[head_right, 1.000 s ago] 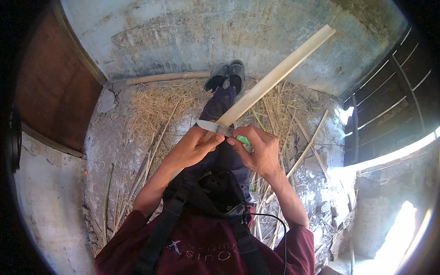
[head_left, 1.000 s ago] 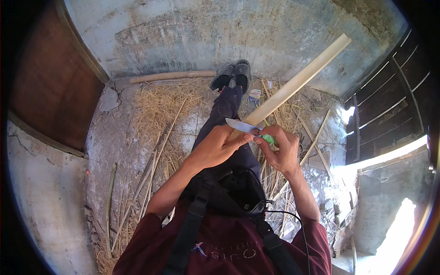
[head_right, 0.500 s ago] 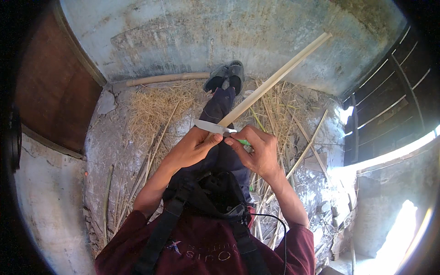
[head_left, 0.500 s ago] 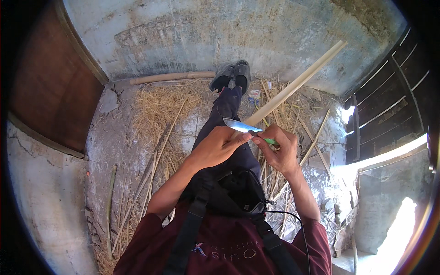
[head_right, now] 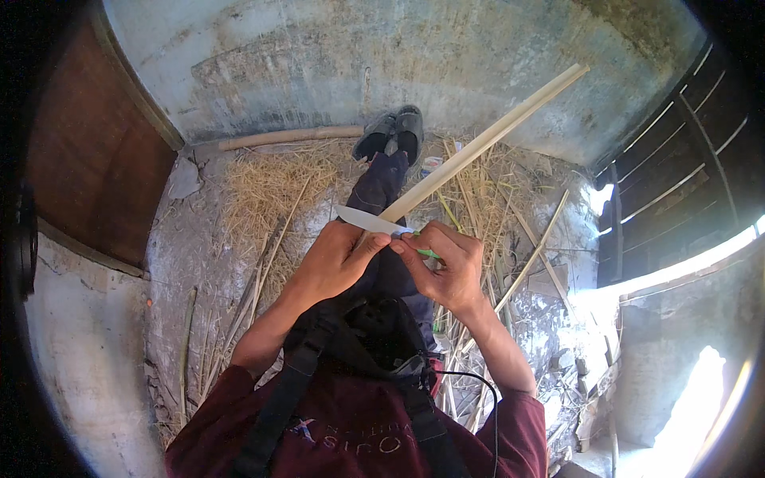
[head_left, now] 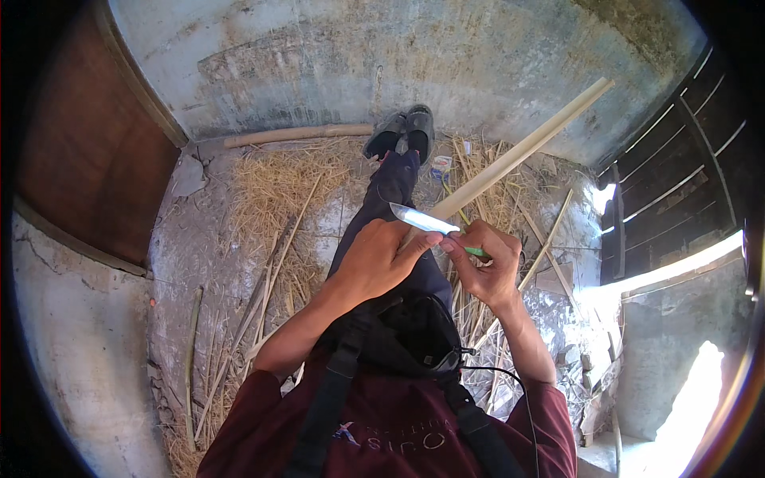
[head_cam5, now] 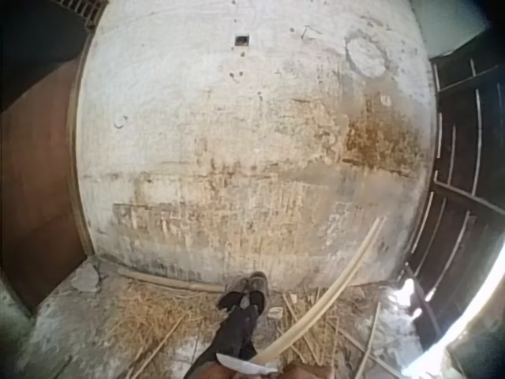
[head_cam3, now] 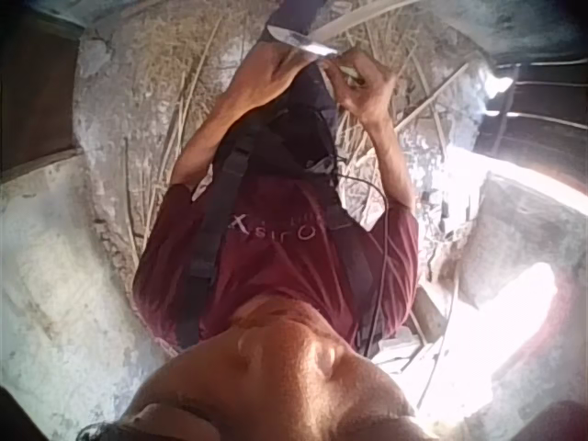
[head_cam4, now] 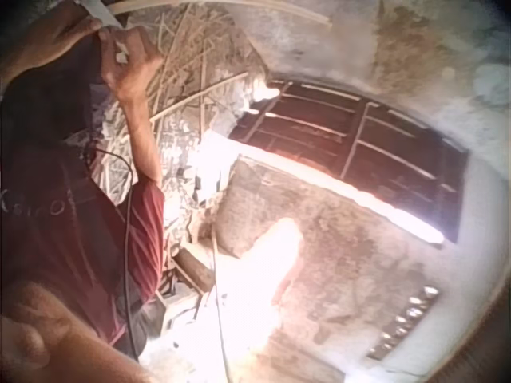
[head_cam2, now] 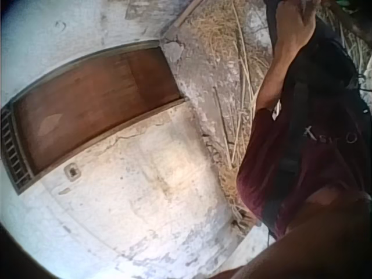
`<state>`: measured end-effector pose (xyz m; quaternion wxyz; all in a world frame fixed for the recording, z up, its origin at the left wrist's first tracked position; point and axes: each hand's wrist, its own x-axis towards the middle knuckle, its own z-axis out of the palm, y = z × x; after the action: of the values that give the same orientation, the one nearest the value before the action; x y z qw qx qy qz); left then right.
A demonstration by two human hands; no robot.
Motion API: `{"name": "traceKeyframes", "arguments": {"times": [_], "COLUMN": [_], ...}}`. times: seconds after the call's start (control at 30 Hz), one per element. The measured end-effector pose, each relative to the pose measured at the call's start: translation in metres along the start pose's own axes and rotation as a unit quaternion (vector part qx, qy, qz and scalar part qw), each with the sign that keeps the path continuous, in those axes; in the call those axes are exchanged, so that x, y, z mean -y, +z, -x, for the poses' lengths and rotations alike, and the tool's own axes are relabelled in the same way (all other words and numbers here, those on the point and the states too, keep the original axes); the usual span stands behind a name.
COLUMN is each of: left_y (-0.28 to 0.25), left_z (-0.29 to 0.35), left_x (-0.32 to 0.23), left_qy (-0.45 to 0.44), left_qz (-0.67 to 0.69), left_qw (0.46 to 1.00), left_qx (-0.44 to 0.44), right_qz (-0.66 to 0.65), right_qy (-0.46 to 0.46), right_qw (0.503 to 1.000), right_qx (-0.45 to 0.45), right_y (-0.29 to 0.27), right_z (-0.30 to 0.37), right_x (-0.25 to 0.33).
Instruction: The person shaves thin layers off a long bamboo strip using a knife, working along the length of the material.
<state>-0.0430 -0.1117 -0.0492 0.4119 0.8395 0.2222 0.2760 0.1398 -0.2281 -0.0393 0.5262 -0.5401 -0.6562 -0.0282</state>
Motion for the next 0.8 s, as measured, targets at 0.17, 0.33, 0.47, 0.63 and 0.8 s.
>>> {"name": "traceKeyframes", "arguments": {"times": [0.17,0.33,0.47,0.63,0.8], "left_y": [0.002,0.0,-0.001,0.0,-0.005], "left_z": [-0.001,-0.001,-0.002,-0.001,-0.002], "left_x": [-0.003,-0.006,-0.007,-0.007,-0.019], "left_qy": [0.01,-0.011,-0.019,-0.026,-0.049], "left_qz": [-0.018,-0.017,-0.018,-0.016,-0.038], "left_qw": [1.0,1.0,1.0,0.999,0.998], "left_qx": [-0.013,-0.002,0.006,0.008,0.014], "right_qz": [0.003,0.028,0.034,0.025,0.034], "right_qy": [0.003,-0.025,-0.033,-0.035,-0.041], "right_qw": [1.0,0.999,0.999,0.999,0.998], "right_qx": [-0.003,-0.017,-0.017,-0.017,-0.026], "right_y": [-0.002,-0.001,-0.002,-0.003,-0.002], "right_z": [0.0,-0.003,-0.004,-0.005,-0.005], "right_x": [0.003,0.006,0.005,0.005,0.006]}}
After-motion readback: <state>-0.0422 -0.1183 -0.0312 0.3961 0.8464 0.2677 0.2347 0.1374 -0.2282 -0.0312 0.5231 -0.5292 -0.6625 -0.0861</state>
